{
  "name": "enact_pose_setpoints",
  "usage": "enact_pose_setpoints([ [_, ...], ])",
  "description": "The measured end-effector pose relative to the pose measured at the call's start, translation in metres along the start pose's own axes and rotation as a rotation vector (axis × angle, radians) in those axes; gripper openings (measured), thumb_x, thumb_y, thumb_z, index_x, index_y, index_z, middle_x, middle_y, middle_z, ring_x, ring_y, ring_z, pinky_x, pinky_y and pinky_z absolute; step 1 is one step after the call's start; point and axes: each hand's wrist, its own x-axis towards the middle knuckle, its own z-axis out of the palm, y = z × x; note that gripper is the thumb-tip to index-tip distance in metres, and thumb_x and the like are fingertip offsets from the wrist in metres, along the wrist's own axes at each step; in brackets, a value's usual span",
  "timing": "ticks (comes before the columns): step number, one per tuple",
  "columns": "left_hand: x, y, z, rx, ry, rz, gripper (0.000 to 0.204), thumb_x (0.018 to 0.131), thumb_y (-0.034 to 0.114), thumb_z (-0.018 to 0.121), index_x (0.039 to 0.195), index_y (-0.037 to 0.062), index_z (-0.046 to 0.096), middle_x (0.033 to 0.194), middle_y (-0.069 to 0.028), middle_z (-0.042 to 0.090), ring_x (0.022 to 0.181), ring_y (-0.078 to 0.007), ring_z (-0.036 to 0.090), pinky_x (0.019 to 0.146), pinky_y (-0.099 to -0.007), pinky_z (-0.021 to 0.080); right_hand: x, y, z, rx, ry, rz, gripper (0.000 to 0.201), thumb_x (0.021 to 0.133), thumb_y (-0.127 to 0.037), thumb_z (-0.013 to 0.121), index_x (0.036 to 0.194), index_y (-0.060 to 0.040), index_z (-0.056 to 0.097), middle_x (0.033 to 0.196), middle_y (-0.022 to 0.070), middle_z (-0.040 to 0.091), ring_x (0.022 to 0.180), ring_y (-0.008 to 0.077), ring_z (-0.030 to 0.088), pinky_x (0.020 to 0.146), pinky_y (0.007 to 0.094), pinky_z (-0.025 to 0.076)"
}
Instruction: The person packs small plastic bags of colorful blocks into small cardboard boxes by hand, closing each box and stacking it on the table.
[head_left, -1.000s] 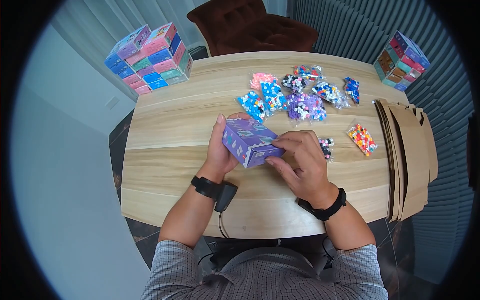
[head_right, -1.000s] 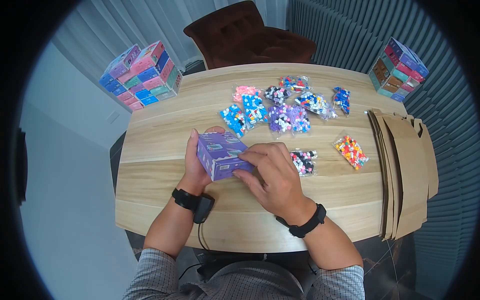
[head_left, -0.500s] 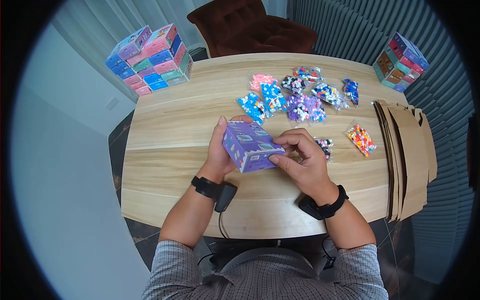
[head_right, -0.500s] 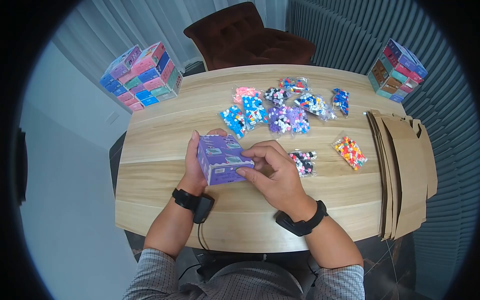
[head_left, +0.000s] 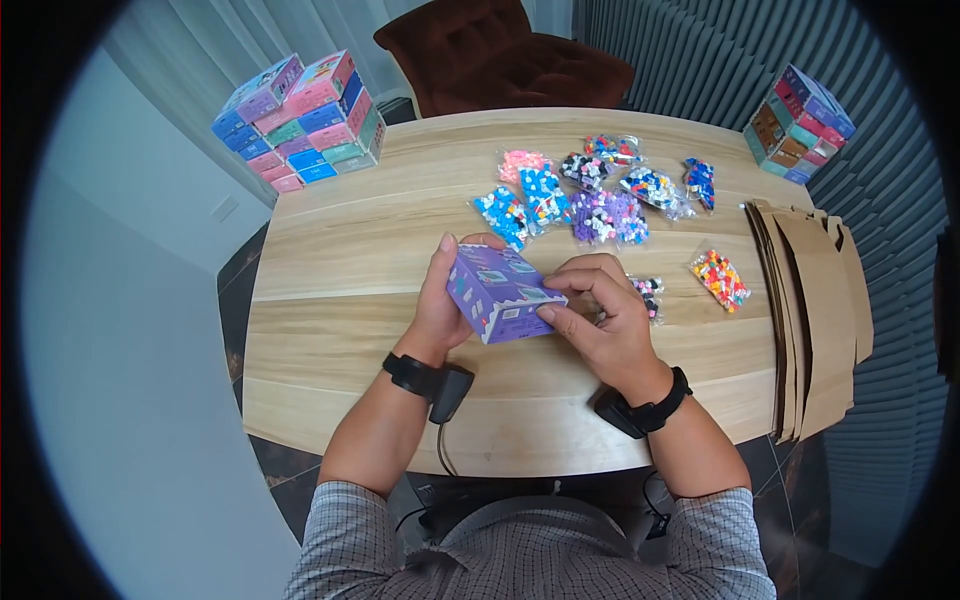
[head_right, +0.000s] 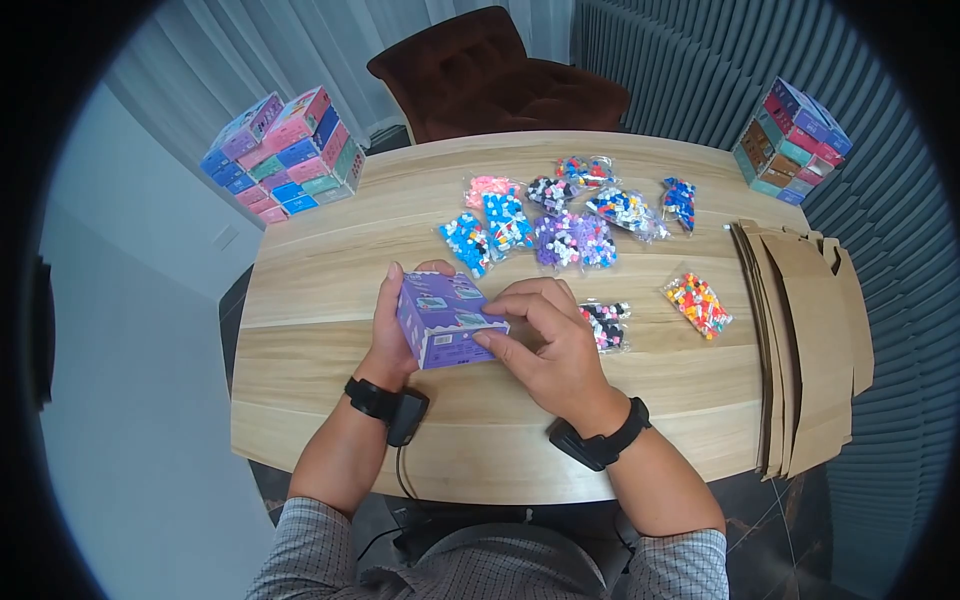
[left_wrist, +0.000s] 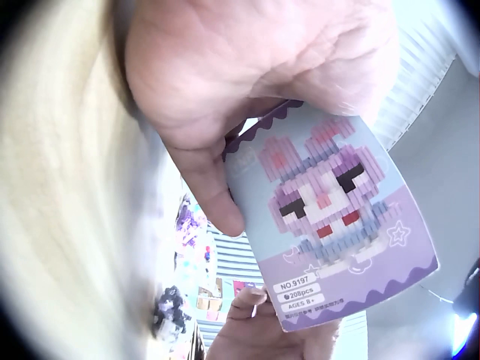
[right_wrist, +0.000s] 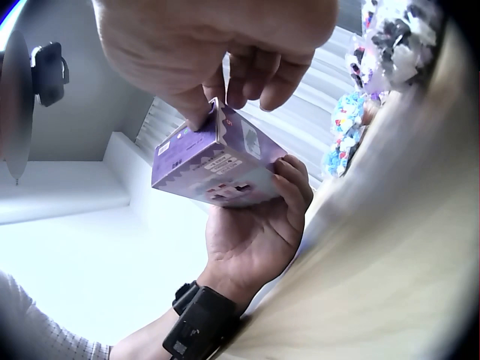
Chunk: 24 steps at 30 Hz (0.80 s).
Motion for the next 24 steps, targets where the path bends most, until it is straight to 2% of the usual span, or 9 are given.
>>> enact_pose_setpoints([
  [1,-0.0005,-0.0008,0.0029,0.044,0.024,-0.006,0.065,0.11,0.063,0.034,0.126,0.0047,0.058,0.118,-0.0192,0.068,0.11,-0.0299,0.071,0.097,-0.0452,0.059,0.0007,0.0001,-0.0002,-0.048,0.001,-0.05,0.027,0.083,-0.004,0.086,0.109,-0.0034,0.076,0.11,0.0108,0.069,0.105,0.0251,0.064,0.09,0.0368,0.052],
  [4,-0.0005,-0.0026,0.0009,0.087,0.03,-0.012,0.064,0.11,0.063,0.033,0.125,0.005,0.057,0.117,-0.0189,0.068,0.108,-0.0288,0.071,0.096,-0.0444,0.06,-0.0005,-0.003,0.0029,0.006,0.004,-0.021,0.026,0.081,-0.006,0.087,0.105,-0.0041,0.077,0.11,0.0115,0.069,0.106,0.0288,0.063,0.094,0.0399,0.049],
  [7,0.0009,-0.0066,-0.0037,0.08,0.025,-0.01,0.063,0.11,0.062,0.033,0.125,0.0051,0.057,0.117,-0.0191,0.068,0.107,-0.0284,0.071,0.096,-0.0437,0.06,-0.0016,0.0023,0.0037,0.005,0.001,-0.036,0.024,0.08,-0.006,0.088,0.101,-0.0035,0.077,0.109,0.0112,0.07,0.103,0.0282,0.064,0.09,0.0393,0.051],
  [10,0.0013,-0.0072,-0.0019,0.084,0.011,0.0,0.062,0.111,0.061,0.033,0.125,0.0054,0.057,0.118,-0.0192,0.068,0.108,-0.0282,0.071,0.096,-0.0432,0.06,0.0011,-0.0011,0.0004,-0.185,0.005,-0.169,0.022,0.079,-0.006,0.088,0.097,-0.003,0.077,0.107,0.0108,0.071,0.1,0.029,0.064,0.087,0.0394,0.051],
  [16,-0.0006,-0.0061,0.002,0.097,0.022,0.005,0.06,0.112,0.059,0.033,0.125,0.0053,0.057,0.118,-0.0193,0.068,0.109,-0.0282,0.07,0.097,-0.043,0.059,0.0018,-0.0004,0.0006,-0.224,0.011,-0.223,0.018,0.08,-0.005,0.086,0.095,-0.0034,0.077,0.106,0.0107,0.071,0.097,0.0298,0.064,0.084,0.0397,0.052],
  [20,-0.0007,-0.005,-0.0028,0.05,-0.025,0.015,0.054,0.114,0.051,0.034,0.124,0.0048,0.059,0.118,-0.0179,0.068,0.111,-0.0283,0.07,0.099,-0.0432,0.058,0.0019,-0.0023,-0.0007,-0.235,0.003,-0.222,0.021,0.08,-0.006,0.086,0.098,-0.0033,0.077,0.107,0.0108,0.071,0.098,0.0303,0.064,0.084,0.0396,0.052],
  [24,-0.0047,-0.004,-0.0015,0.002,0.107,0.049,0.056,0.114,0.053,0.035,0.125,0.0049,0.06,0.116,-0.0152,0.07,0.11,-0.027,0.07,0.098,-0.0432,0.058,0.002,-0.0031,-0.0005,-0.237,0.0,-0.242,0.035,0.079,-0.007,0.087,0.111,-0.0037,0.074,0.111,0.0118,0.07,0.101,0.0319,0.064,0.087,0.0406,0.052],
])
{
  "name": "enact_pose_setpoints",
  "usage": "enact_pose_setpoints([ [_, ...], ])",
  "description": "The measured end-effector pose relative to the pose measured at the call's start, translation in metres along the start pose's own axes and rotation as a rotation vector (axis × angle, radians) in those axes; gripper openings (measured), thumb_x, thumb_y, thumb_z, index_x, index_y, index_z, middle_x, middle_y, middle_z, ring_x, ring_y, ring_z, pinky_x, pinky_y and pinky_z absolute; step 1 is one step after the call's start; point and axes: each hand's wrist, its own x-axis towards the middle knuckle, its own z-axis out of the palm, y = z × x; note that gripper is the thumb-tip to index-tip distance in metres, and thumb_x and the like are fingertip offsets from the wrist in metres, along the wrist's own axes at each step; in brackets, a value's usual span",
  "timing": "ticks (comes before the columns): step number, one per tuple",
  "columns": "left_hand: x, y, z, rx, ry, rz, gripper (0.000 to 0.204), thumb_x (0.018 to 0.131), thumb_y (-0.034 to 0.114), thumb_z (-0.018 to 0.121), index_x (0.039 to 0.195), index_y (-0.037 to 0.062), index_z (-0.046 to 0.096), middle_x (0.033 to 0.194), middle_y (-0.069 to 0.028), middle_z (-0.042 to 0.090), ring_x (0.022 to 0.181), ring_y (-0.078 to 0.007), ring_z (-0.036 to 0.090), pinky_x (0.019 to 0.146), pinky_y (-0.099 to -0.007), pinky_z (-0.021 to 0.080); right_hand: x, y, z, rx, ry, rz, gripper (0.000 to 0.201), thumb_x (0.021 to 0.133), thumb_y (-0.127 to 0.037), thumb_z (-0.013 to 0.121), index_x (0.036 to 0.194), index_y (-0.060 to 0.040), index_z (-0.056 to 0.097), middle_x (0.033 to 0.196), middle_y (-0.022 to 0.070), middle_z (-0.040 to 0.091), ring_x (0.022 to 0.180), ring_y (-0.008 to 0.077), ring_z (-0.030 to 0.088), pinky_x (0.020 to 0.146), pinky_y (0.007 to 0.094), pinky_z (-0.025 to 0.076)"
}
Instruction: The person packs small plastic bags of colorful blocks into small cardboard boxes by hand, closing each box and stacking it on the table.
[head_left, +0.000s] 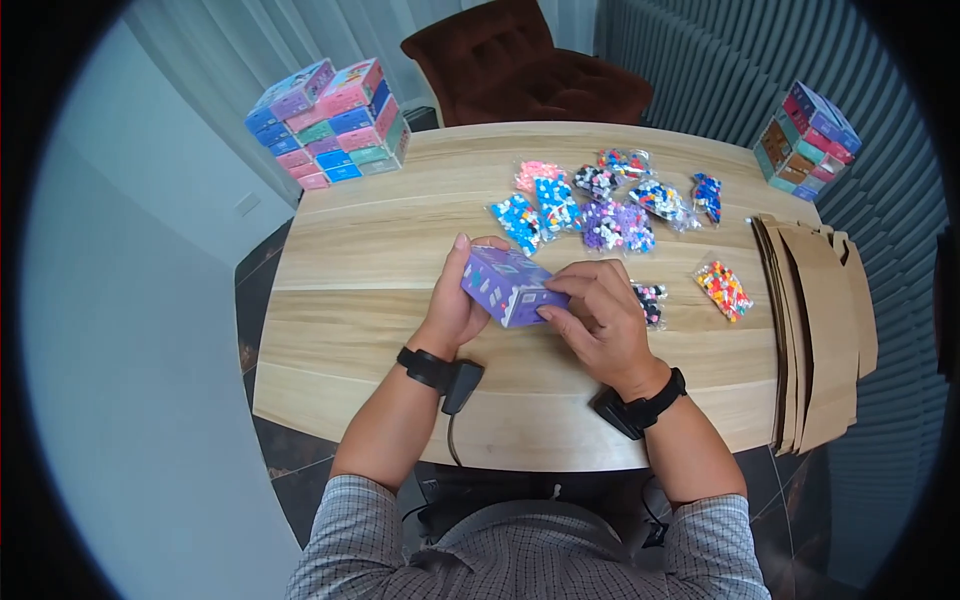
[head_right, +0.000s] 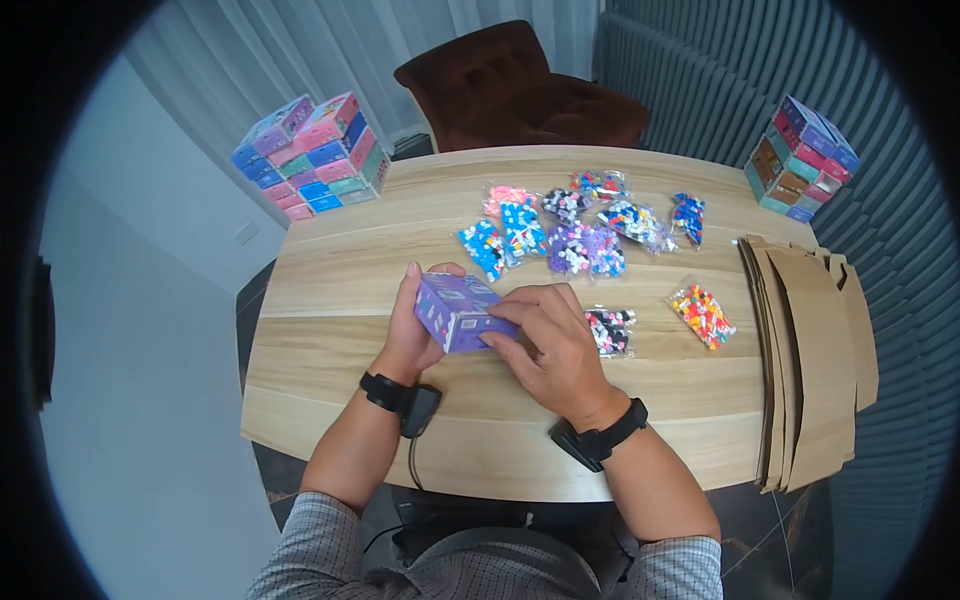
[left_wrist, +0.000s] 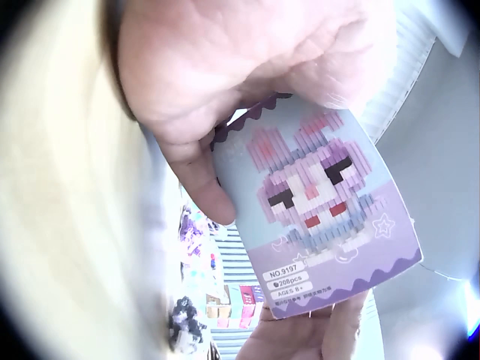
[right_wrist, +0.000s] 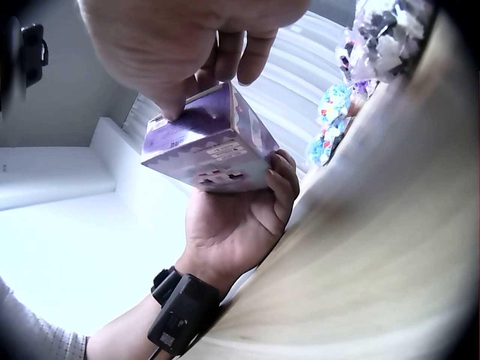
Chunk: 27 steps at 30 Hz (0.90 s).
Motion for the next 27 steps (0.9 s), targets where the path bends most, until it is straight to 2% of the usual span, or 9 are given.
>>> enact_pose_setpoints([
  [5,-0.003,-0.003,-0.011,-0.083,0.072,0.034,0.057,0.113,0.056,0.037,0.129,0.0067,0.061,0.119,-0.0108,0.07,0.113,-0.0255,0.069,0.099,-0.044,0.056,0.006,-0.009,-0.003,-0.044,-0.005,-0.022,0.054,0.078,-0.008,0.088,0.129,-0.0038,0.069,0.119,0.0141,0.069,0.11,0.0345,0.063,0.095,0.0425,0.052],
  [8,-0.007,-0.007,-0.008,-0.117,0.013,-0.019,0.065,0.112,0.06,0.034,0.136,0.005,0.059,0.129,-0.0158,0.069,0.122,-0.0323,0.066,0.107,-0.0497,0.052,0.004,0.0,-0.002,-0.09,-0.01,-0.016,0.057,0.079,-0.007,0.087,0.133,-0.0033,0.067,0.123,0.0152,0.068,0.113,0.0358,0.062,0.098,0.0437,0.052],
  [11,-0.016,-0.002,0.012,-0.017,-0.076,-0.061,0.059,0.113,0.053,0.038,0.142,0.0039,0.055,0.132,-0.0154,0.067,0.124,-0.0323,0.065,0.109,-0.0496,0.051,0.002,0.012,-0.006,-0.113,0.019,0.032,0.057,0.081,-0.007,0.086,0.134,-0.0019,0.066,0.127,0.0163,0.068,0.115,0.0371,0.061,0.101,0.0446,0.051],
  [14,-0.021,0.011,0.015,0.117,-0.034,-0.046,0.048,0.111,0.037,0.051,0.146,0.0032,0.052,0.133,-0.0137,0.066,0.128,-0.0303,0.063,0.111,-0.0477,0.049,0.002,0.021,-0.012,-0.1,0.056,0.105,0.057,0.083,-0.005,0.084,0.135,-0.0007,0.065,0.131,0.0172,0.067,0.118,0.0381,0.061,0.103,0.0448,0.05],
  [17,-0.022,0.032,0.026,0.3,-0.013,0.079,0.045,0.105,0.022,0.064,0.143,0.0028,0.053,0.131,-0.012,0.066,0.127,-0.0257,0.062,0.112,-0.0429,0.048,0.0,0.025,-0.011,-0.101,0.12,0.137,0.056,0.085,-0.003,0.082,0.138,-0.0001,0.063,0.135,0.0185,0.065,0.121,0.0388,0.06,0.104,0.0448,0.05],
  [20,-0.01,0.071,0.03,0.615,0.209,0.227,0.052,0.096,0.016,0.077,0.141,0.0019,0.055,0.127,-0.0101,0.066,0.12,-0.0197,0.062,0.108,-0.036,0.048,0.003,0.019,-0.012,-0.047,0.18,0.177,0.054,0.088,-0.001,0.079,0.139,0.0004,0.062,0.135,0.0201,0.062,0.121,0.0392,0.06,0.104,0.045,0.05],
  [22,0.005,0.102,0.037,0.803,0.323,0.468,0.06,0.09,0.023,0.085,0.137,-0.0003,0.056,0.124,-0.0102,0.065,0.114,-0.018,0.062,0.103,-0.0318,0.048,0.002,0.018,-0.011,-0.025,0.182,0.182,0.052,0.089,0.0,0.077,0.138,0.0007,0.062,0.133,0.0208,0.061,0.121,0.0392,0.06,0.103,0.0449,0.05],
  [24,0.028,0.136,0.031,1.088,0.512,0.64,0.064,0.088,0.031,0.088,0.133,-0.0023,0.059,0.121,-0.0105,0.065,0.111,-0.0183,0.062,0.102,-0.0309,0.047,0.001,0.019,-0.01,-0.046,0.174,0.162,0.05,0.089,0.001,0.075,0.138,0.0008,0.062,0.132,0.0214,0.06,0.121,0.0392,0.06,0.103,0.0448,0.05],
  [27,0.078,0.183,0.008,1.374,0.681,0.939,0.069,0.086,0.039,0.088,0.132,-0.0048,0.06,0.123,-0.0163,0.063,0.115,-0.0253,0.061,0.104,-0.0358,0.047,0.0,0.022,-0.009,-0.111,0.157,0.12,0.049,0.089,0.003,0.074,0.136,0.001,0.062,0.13,0.0218,0.061,0.119,0.0391,0.06,0.102,0.0446,0.05],
])
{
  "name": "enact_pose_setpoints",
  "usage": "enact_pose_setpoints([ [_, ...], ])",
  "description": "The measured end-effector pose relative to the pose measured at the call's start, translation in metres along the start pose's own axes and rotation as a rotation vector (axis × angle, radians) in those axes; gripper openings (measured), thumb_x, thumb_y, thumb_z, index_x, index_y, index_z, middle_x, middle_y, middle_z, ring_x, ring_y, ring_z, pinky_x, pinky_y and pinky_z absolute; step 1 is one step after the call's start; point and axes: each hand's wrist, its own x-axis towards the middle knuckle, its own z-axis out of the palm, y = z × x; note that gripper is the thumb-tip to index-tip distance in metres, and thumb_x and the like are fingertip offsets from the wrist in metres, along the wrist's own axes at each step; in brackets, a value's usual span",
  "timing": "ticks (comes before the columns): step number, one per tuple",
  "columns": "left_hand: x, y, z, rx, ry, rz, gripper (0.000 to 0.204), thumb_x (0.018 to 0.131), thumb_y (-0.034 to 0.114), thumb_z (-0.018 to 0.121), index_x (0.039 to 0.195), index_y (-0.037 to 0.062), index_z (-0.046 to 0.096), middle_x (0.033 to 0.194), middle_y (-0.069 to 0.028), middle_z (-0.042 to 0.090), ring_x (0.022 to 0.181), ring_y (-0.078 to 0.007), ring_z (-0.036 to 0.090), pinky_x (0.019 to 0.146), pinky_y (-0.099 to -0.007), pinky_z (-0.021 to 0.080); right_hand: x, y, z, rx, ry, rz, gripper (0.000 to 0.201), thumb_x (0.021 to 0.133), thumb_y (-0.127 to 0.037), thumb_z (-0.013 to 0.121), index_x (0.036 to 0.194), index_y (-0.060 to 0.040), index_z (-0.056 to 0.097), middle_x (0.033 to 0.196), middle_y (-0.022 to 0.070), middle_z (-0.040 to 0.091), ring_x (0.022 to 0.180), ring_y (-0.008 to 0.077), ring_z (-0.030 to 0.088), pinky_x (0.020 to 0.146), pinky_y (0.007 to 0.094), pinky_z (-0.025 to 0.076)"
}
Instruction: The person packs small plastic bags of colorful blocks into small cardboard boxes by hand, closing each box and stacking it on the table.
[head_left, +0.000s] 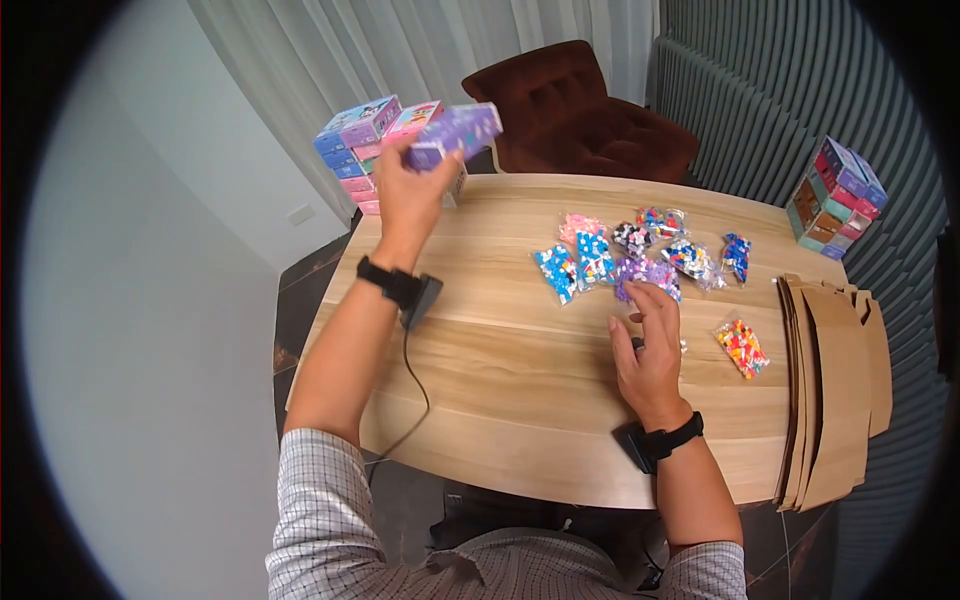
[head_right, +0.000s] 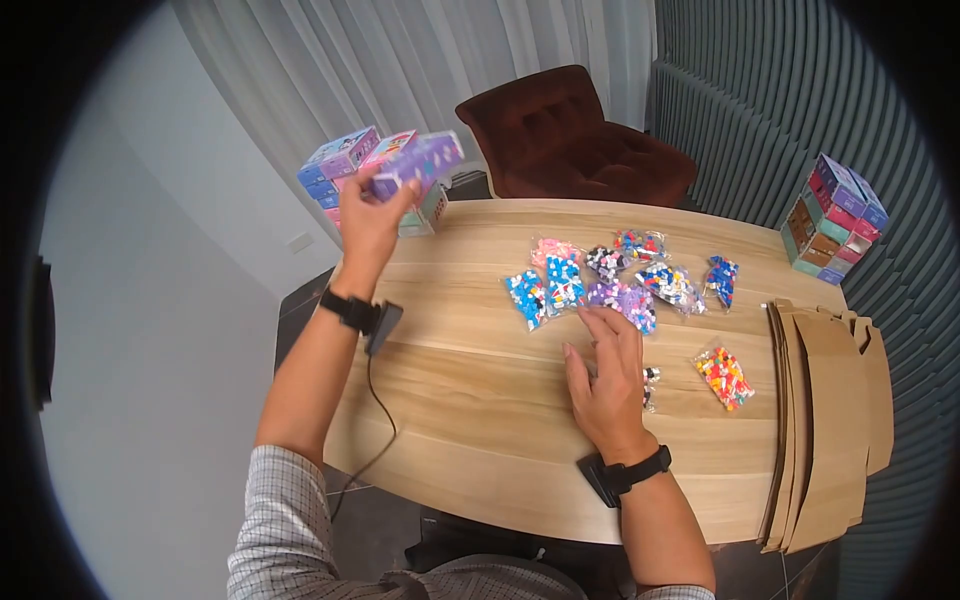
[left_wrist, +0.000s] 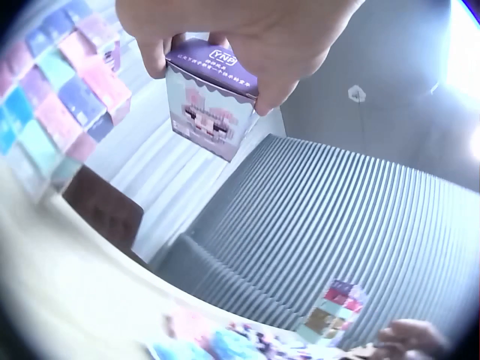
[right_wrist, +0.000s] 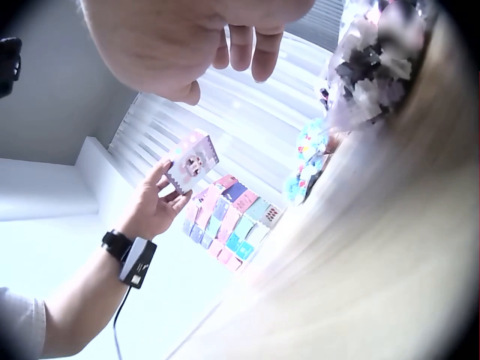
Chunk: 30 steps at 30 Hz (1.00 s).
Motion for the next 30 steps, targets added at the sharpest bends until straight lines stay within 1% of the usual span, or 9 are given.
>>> enact_pose_setpoints([
  [3,0.037,0.008,0.006,0.28,0.158,0.076,0.077,0.082,0.046,0.089,0.132,-0.0061,0.061,0.129,-0.0233,0.06,0.123,-0.0332,0.057,0.108,-0.0413,0.046,0.0,0.0,0.0,-0.003,-0.011,0.011,0.047,0.088,0.004,0.074,0.134,0.0013,0.063,0.13,0.0221,0.061,0.119,0.0392,0.06,0.102,0.0448,0.05],
  [4,0.047,0.004,0.011,0.247,0.165,0.075,0.083,0.079,0.048,0.09,0.135,-0.0053,0.061,0.133,-0.0278,0.057,0.128,-0.0398,0.053,0.11,-0.0456,0.044,0.0,0.0,0.0,-0.002,-0.018,0.014,0.047,0.088,0.004,0.074,0.133,0.0014,0.063,0.129,0.0221,0.061,0.118,0.0393,0.06,0.101,0.0449,0.05],
  [7,0.067,-0.01,0.024,0.343,0.219,0.016,0.082,0.079,0.05,0.089,0.135,-0.0031,0.061,0.133,-0.0267,0.057,0.129,-0.04,0.053,0.111,-0.0465,0.042,0.001,0.001,0.0,-0.011,-0.026,0.021,0.044,0.088,0.004,0.073,0.131,0.0017,0.064,0.129,0.0224,0.061,0.118,0.0395,0.06,0.101,0.0449,0.05],
  [8,0.072,-0.015,0.029,0.389,0.251,-0.001,0.081,0.078,0.052,0.089,0.134,-0.0013,0.063,0.132,-0.025,0.06,0.13,-0.0408,0.053,0.111,-0.0483,0.042,0.001,0.001,-0.001,-0.017,-0.027,0.023,0.044,0.088,0.004,0.073,0.13,0.0018,0.064,0.129,0.0224,0.061,0.117,0.0395,0.06,0.1,0.0449,0.05],
  [11,0.084,-0.035,0.039,0.566,0.291,0.044,0.08,0.076,0.053,0.089,0.132,0.001,0.066,0.131,-0.0221,0.064,0.13,-0.0407,0.054,0.11,-0.049,0.043,0.0,0.005,0.001,-0.04,-0.034,0.029,0.042,0.088,0.005,0.073,0.129,0.0014,0.065,0.128,0.0225,0.061,0.116,0.0398,0.061,0.099,0.0449,0.051],
  [14,0.086,-0.046,0.045,0.686,0.311,-0.013,0.079,0.075,0.055,0.089,0.131,0.0042,0.067,0.129,-0.0192,0.067,0.128,-0.041,0.054,0.111,-0.0504,0.042,0.001,0.002,0.0,-0.041,-0.051,0.049,0.041,0.087,0.005,0.073,0.127,0.001,0.065,0.128,0.0223,0.061,0.116,0.0396,0.061,0.098,0.0448,0.052],
  [23,0.091,-0.07,0.046,0.738,0.308,0.01,0.077,0.078,0.056,0.086,0.133,0.0064,0.067,0.136,-0.0202,0.062,0.132,-0.0418,0.05,0.111,-0.056,0.039,-0.001,0.004,0.002,-0.061,-0.087,0.054,0.04,0.087,0.005,0.072,0.126,0.0004,0.066,0.128,0.0222,0.061,0.116,0.0397,0.062,0.097,0.0447,0.052],
  [29,0.093,-0.083,0.044,0.783,0.379,0.095,0.083,0.076,0.062,0.086,0.132,0.0044,0.066,0.132,-0.0232,0.062,0.129,-0.0435,0.052,0.111,-0.0552,0.039,-0.001,0.004,0.003,-0.052,-0.065,0.039,0.037,0.087,0.004,0.073,0.123,0.0004,0.068,0.126,0.0217,0.063,0.116,0.0392,0.062,0.097,0.0444,0.053],
  [30,0.093,-0.086,0.042,0.806,0.39,0.185,0.085,0.076,0.063,0.086,0.131,0.0016,0.066,0.13,-0.0247,0.063,0.129,-0.0436,0.053,0.109,-0.0554,0.04,0.0,0.004,0.003,-0.046,-0.056,0.013,0.037,0.087,0.004,0.073,0.123,0.0004,0.068,0.126,0.0218,0.063,0.116,0.0393,0.062,0.097,0.0445,0.053],
])
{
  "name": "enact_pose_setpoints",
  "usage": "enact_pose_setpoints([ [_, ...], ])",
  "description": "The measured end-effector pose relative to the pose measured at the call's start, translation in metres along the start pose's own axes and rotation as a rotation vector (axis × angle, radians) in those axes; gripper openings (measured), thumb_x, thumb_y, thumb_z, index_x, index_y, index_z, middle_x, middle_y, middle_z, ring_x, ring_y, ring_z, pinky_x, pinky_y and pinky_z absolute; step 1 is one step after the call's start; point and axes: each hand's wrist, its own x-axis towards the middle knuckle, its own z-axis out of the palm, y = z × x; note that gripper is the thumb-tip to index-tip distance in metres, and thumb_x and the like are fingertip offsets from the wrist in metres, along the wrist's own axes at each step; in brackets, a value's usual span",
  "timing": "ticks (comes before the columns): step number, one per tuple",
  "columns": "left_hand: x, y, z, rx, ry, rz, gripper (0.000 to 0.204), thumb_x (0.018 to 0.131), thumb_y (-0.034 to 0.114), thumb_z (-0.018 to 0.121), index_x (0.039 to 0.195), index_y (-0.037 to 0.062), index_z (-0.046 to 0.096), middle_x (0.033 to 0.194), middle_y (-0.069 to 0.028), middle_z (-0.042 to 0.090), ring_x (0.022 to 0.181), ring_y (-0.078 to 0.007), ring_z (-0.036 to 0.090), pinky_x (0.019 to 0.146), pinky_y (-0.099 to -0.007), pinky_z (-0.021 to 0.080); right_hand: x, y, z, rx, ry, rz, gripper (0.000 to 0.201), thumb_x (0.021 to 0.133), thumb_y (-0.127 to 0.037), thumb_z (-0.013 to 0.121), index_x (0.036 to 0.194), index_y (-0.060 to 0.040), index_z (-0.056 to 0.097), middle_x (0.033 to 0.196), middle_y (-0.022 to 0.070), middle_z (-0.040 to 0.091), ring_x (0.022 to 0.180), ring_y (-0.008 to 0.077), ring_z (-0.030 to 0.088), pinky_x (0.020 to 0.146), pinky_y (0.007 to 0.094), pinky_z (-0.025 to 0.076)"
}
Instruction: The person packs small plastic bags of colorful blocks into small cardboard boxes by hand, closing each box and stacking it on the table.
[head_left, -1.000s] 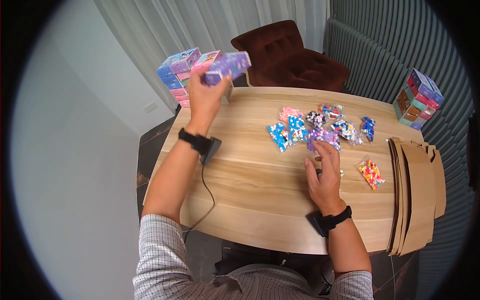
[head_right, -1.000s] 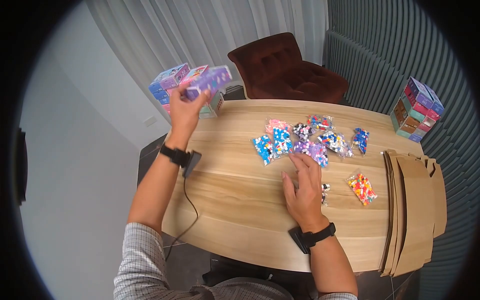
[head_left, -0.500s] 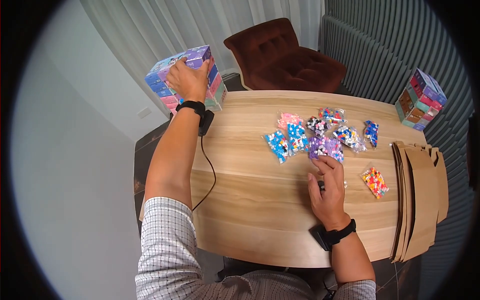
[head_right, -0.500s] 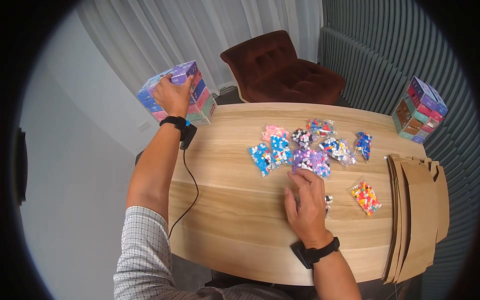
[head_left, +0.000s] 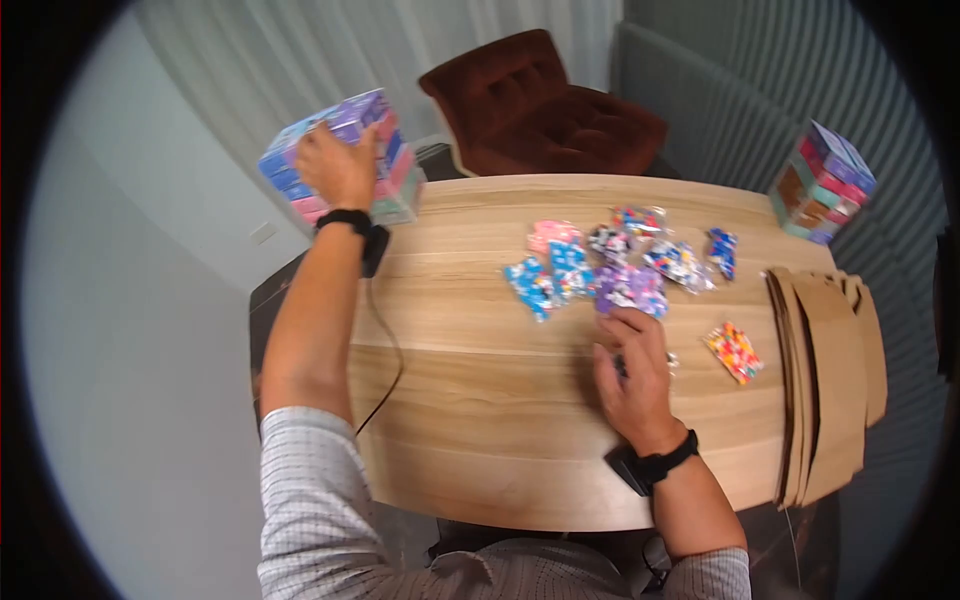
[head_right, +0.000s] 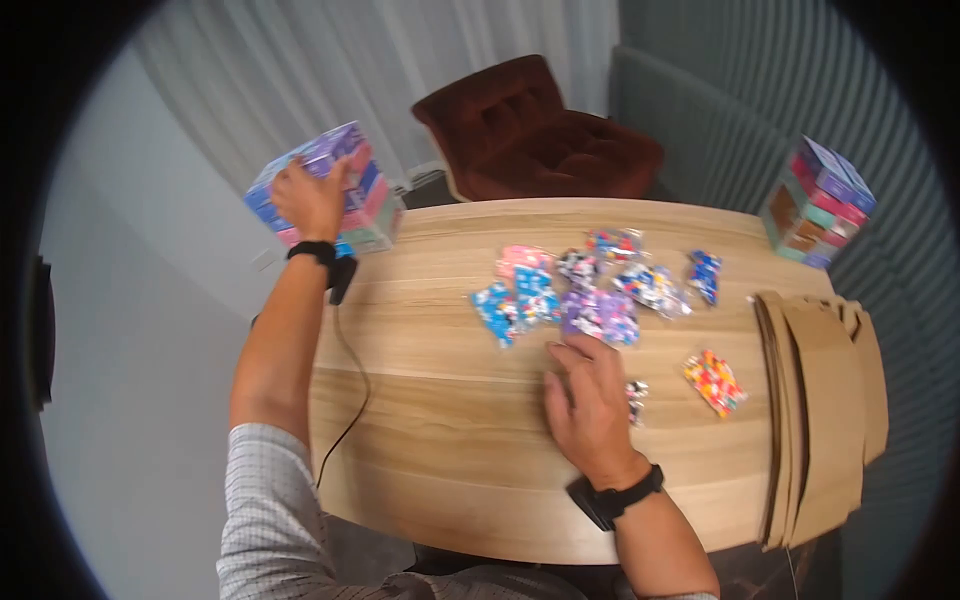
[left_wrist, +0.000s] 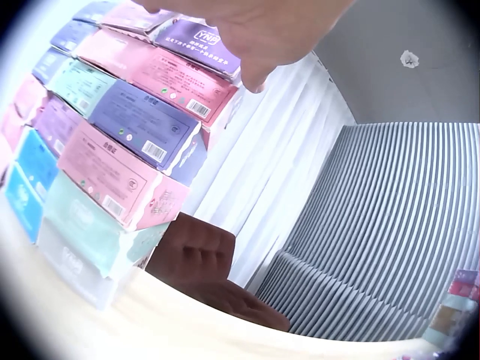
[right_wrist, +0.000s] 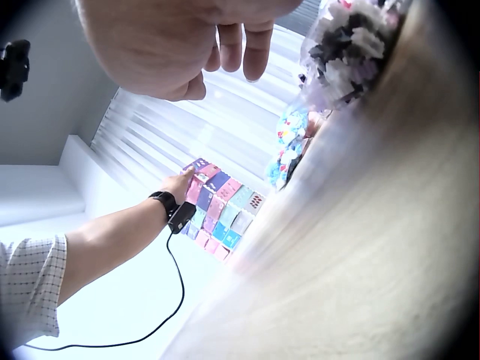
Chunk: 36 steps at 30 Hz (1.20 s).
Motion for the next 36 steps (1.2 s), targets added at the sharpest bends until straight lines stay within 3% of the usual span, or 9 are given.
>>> enact_pose_setpoints([
  [4,-0.015,-0.004,-0.01,-0.266,0.022,0.222,0.069,0.086,0.051,0.083,0.125,-0.0033,0.067,0.118,-0.0209,0.071,0.114,-0.0353,0.065,0.101,-0.0469,0.049,-0.001,0.005,-0.002,-0.012,0.034,-0.033,0.04,0.086,0.004,0.071,0.126,0.0008,0.065,0.127,0.0229,0.061,0.116,0.0407,0.062,0.098,0.0459,0.054],
  [6,-0.048,0.006,-0.032,-0.731,-0.157,0.138,0.047,0.094,0.039,0.079,0.116,-0.0014,0.067,0.103,-0.0118,0.068,0.099,-0.0225,0.064,0.088,-0.0349,0.05,0.001,0.005,-0.004,0.031,0.069,-0.056,0.039,0.087,0.005,0.07,0.126,-0.0007,0.065,0.127,0.0208,0.062,0.115,0.0398,0.063,0.097,0.0437,0.053],
  [8,-0.085,0.013,-0.081,-1.015,-0.698,-0.327,0.029,0.101,0.033,0.073,0.105,0.0039,0.07,0.086,-0.0024,0.065,0.08,-0.0111,0.059,0.071,-0.0259,0.045,0.002,0.005,-0.007,0.018,0.078,-0.047,0.044,0.086,0.006,0.07,0.129,-0.001,0.064,0.129,0.0187,0.061,0.117,0.0378,0.062,0.098,0.0424,0.053],
  [10,-0.116,0.042,-0.14,-1.155,-0.884,-0.574,0.024,0.106,0.031,0.063,0.093,0.011,0.065,0.072,0.0033,0.057,0.062,-0.0058,0.05,0.056,-0.0227,0.033,0.002,0.003,-0.009,0.03,0.081,-0.019,0.045,0.085,0.006,0.068,0.129,-0.0005,0.063,0.129,0.0191,0.06,0.118,0.0394,0.059,0.1,0.045,0.051],
  [15,-0.185,0.069,-0.205,-1.393,-0.991,-1.003,0.026,0.107,0.028,0.064,0.086,0.0119,0.061,0.064,0.0039,0.052,0.051,-0.0049,0.043,0.045,-0.0209,0.032,0.003,0.004,-0.011,0.045,0.113,-0.017,0.043,0.088,0.003,0.066,0.131,0.0004,0.061,0.128,0.0188,0.058,0.119,0.0406,0.057,0.104,0.0463,0.049],
  [20,-0.216,0.08,-0.23,-1.43,-1.075,-1.194,0.028,0.107,0.027,0.064,0.084,0.0116,0.059,0.062,0.0043,0.05,0.049,-0.0043,0.04,0.044,-0.0212,0.03,0.004,0.003,-0.009,0.038,0.157,0.031,0.044,0.089,0.007,0.068,0.132,-0.0011,0.062,0.132,0.0176,0.058,0.117,0.0332,0.062,0.093,0.0371,0.056],
  [27,-0.244,0.066,-0.211,-1.508,-1.071,-1.033,0.03,0.107,0.024,0.065,0.081,0.0122,0.055,0.061,0.0056,0.046,0.05,-0.0026,0.037,0.045,-0.0214,0.025,0.023,-0.015,-0.022,0.208,0.16,0.1,0.05,0.091,0.006,0.066,0.139,-0.0024,0.057,0.134,0.0172,0.056,0.115,0.0264,0.062,0.087,0.0334,0.058],
  [31,-0.246,0.065,-0.211,-1.486,-1.114,-0.818,0.032,0.107,0.022,0.064,0.079,0.0122,0.054,0.062,0.0064,0.046,0.052,-0.0017,0.035,0.047,-0.0213,0.024,0.07,-0.011,-0.059,0.098,0.271,0.058,0.046,0.092,-0.002,0.069,0.136,0.0008,0.056,0.128,0.0209,0.057,0.109,0.0339,0.062,0.094,0.0411,0.053],
  [36,-0.248,0.065,-0.208,-1.486,-1.122,-0.802,0.033,0.108,0.02,0.063,0.077,0.0124,0.053,0.062,0.007,0.046,0.053,-0.0009,0.034,0.048,-0.0211,0.023,0.154,0.072,-0.119,-0.014,0.454,0.251,0.057,0.09,-0.017,0.076,0.138,0.0028,0.053,0.127,0.0227,0.059,0.111,0.0349,0.062,0.098,0.0431,0.053],
])
